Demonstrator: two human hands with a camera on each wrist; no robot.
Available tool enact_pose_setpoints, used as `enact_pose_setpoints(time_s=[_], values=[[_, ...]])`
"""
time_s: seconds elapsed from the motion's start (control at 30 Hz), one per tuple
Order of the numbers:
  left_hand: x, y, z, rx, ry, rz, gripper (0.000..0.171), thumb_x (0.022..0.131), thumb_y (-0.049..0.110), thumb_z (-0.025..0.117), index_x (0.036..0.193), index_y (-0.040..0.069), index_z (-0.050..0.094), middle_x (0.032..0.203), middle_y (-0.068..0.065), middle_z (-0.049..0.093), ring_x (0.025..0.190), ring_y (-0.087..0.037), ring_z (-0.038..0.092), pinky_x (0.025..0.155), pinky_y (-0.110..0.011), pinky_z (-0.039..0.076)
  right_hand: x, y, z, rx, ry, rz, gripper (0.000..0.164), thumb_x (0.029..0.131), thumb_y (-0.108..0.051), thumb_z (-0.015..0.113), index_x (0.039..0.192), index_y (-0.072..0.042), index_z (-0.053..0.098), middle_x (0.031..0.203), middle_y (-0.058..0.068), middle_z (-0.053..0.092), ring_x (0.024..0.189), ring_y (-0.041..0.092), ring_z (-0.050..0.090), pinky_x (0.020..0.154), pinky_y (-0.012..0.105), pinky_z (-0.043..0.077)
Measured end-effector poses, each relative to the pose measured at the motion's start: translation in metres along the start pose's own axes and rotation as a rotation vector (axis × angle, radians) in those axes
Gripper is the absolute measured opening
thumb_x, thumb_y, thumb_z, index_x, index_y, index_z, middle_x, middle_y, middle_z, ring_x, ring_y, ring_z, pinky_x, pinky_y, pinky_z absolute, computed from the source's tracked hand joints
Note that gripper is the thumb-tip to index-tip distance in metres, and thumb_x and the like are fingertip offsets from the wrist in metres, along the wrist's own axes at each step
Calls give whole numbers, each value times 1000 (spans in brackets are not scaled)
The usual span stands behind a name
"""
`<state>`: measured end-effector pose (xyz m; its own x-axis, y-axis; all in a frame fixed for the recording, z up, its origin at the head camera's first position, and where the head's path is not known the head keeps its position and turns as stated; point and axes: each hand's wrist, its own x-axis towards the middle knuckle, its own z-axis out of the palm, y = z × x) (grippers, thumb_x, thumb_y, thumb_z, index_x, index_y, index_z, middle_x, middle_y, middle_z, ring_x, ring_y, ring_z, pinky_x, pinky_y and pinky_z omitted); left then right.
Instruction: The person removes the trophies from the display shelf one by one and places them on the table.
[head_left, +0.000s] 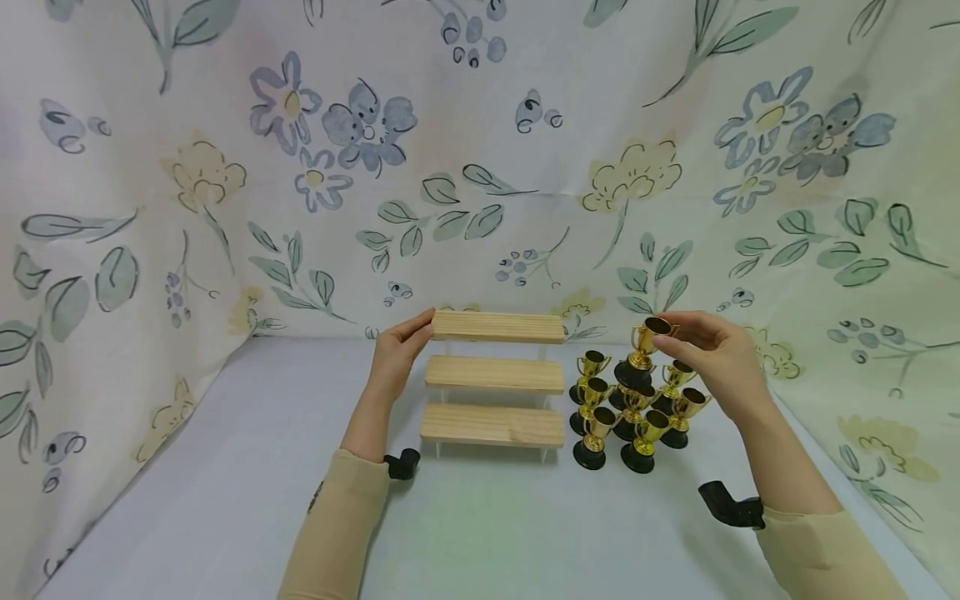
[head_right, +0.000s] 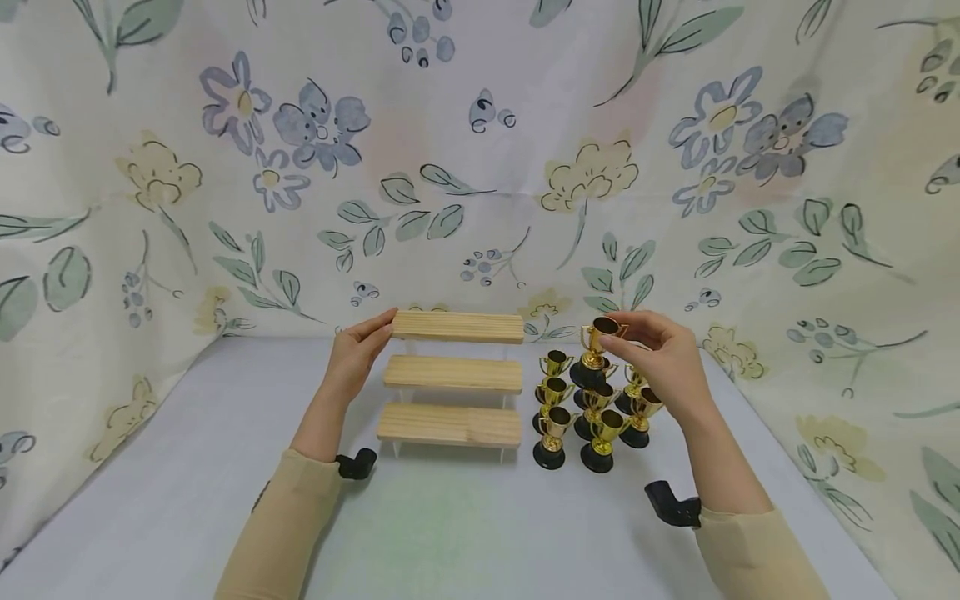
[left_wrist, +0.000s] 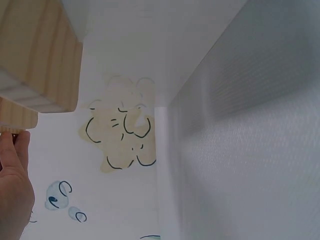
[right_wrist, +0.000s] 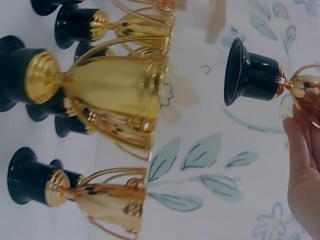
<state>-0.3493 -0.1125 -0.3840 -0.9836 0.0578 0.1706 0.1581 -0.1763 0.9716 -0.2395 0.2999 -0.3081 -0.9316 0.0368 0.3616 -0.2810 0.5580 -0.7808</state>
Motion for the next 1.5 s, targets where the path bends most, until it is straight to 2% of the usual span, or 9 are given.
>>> enact_pose_setpoints(time_s=[0.17, 0.37, 0.6, 0.77, 0.97, 1.27, 1.5], values=[[-1, 0, -1, 7, 4, 0, 43, 99, 8, 58, 141, 3, 53, 149, -11, 52, 139, -19, 49, 112, -18, 46, -10, 13, -6, -6, 30, 3, 39, 94, -27, 69, 130, -14, 64, 102, -31, 64, 90, -7, 63, 77, 9, 50], [1, -1, -2, 4, 3, 7, 43, 99, 8, 57, 141, 2, 53, 150, -12, 52, 138, -17, 51, 112, -18, 45, -20, 30, -18, -21, 55, -9, 38, 93, -23, 70, 130, -15, 65, 101, -28, 63, 92, -9, 62, 77, 6, 47], [1, -2, -1, -2, -5, 4, 42, 100, 7, 57, 141, 2, 53, 150, -13, 51, 139, -18, 50, 112, -18, 45, -34, 40, -28, -9, 114, 63, 41, 92, -22, 71, 132, -13, 64, 103, -32, 62, 94, -13, 60, 77, 0, 47], [1, -2, 0, -5, -3, 2, 42, 99, 7, 58, 141, 2, 53, 149, -13, 52, 139, -20, 49, 113, -19, 45, -40, 47, -34, -10, 143, 72, 42, 92, -19, 71, 132, -10, 63, 105, -34, 62, 92, -15, 61, 78, -2, 47], [1, -1, -1, 7, 0, -1, 43, 100, 8, 57, 142, 3, 53, 150, -12, 52, 139, -20, 49, 113, -19, 44, -48, 58, -43, 10, 176, 91, 40, 91, -17, 72, 130, -13, 65, 99, -34, 65, 89, -14, 62, 75, -2, 46], [2, -1, -1, 15, -6, 4, 43, 100, 9, 57, 142, 3, 52, 150, -11, 51, 139, -19, 49, 112, -19, 45, -61, 75, -50, 71, 118, 108, 39, 92, -12, 71, 130, -14, 65, 98, -34, 67, 89, -16, 64, 74, -2, 47], [1, -1, 1, 23, -1, 4, 42, 101, 9, 56, 142, 3, 52, 150, -12, 51, 139, -18, 50, 113, -19, 45, -66, 91, -48, 27, 52, 124, 38, 93, -15, 70, 130, -13, 65, 99, -35, 66, 90, -16, 64, 74, 0, 47]])
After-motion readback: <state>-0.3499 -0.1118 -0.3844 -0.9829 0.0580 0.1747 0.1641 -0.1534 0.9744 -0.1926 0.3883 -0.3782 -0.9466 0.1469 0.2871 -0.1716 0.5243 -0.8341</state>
